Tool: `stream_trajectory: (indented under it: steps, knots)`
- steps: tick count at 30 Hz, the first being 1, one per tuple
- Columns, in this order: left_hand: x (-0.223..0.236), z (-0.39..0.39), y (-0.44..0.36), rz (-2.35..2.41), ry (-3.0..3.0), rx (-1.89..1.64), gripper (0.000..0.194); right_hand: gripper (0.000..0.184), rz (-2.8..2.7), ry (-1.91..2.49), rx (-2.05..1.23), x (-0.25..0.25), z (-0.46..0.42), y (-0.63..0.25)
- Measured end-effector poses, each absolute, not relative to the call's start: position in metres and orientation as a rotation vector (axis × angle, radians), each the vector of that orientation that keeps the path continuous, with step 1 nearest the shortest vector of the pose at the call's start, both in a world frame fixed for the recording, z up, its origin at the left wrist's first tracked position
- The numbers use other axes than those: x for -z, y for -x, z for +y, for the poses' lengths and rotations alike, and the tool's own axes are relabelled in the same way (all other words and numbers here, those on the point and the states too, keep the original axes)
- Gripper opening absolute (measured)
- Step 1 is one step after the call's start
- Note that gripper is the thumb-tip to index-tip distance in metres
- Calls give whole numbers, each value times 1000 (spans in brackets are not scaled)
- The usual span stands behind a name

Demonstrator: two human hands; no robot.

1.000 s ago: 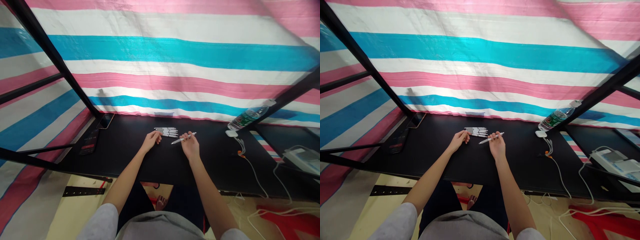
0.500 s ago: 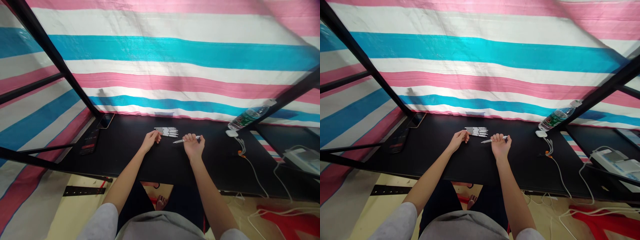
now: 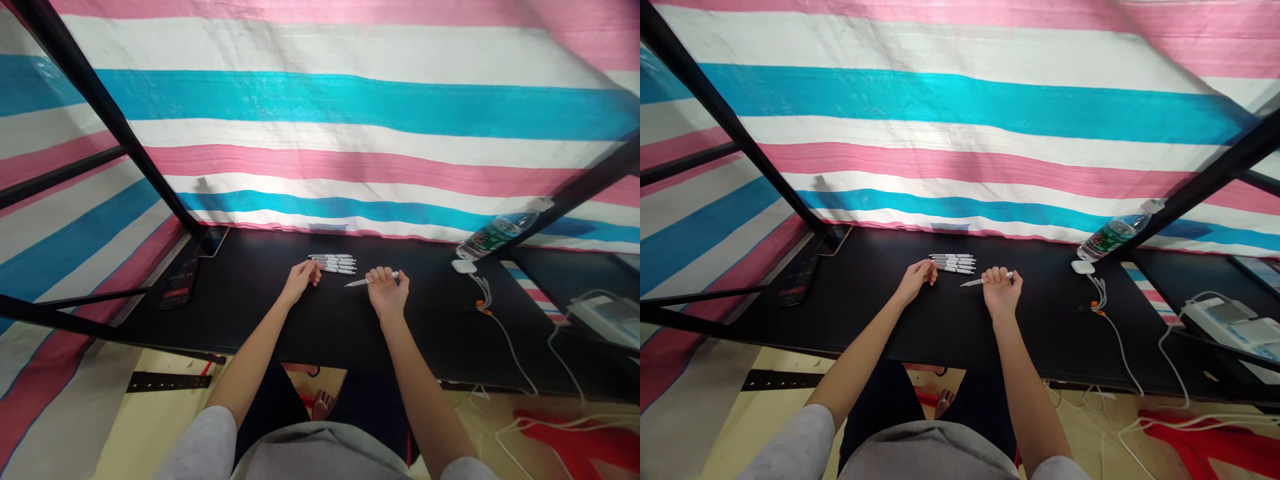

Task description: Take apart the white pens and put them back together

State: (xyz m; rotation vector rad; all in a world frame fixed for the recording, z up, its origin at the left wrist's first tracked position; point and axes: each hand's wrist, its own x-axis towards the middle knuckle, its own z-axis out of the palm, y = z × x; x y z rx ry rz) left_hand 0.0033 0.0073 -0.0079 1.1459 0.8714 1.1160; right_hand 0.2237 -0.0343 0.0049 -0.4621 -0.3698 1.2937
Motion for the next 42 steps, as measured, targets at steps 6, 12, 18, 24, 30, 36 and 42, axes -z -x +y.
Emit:
stream_trajectory:
  steps: [6,12,18,24,30,36,42]
  knots:
    - [3,-3,-8,969,-1587,-998,35,44,-452,482,-1351,-6,-33,-215]
    - [-3,-11,-10,832,-1944,-827,40,39,-615,632,-1417,1,-30,-204]
    - [-2,-10,-10,858,-1978,-824,29,31,-717,766,-1354,9,-28,-204]
    - [-1,1,6,948,-2052,-915,19,31,-878,1037,-1111,26,-24,-213]
    - [-3,8,23,1031,-2211,-787,9,18,-1406,1333,-584,29,-30,-207]
    - [-2,4,19,1125,-2353,-627,10,15,-1634,1326,-444,24,-35,-202]
    - [-3,4,19,1139,-2361,-612,12,15,-1788,1371,-405,27,-34,-202]
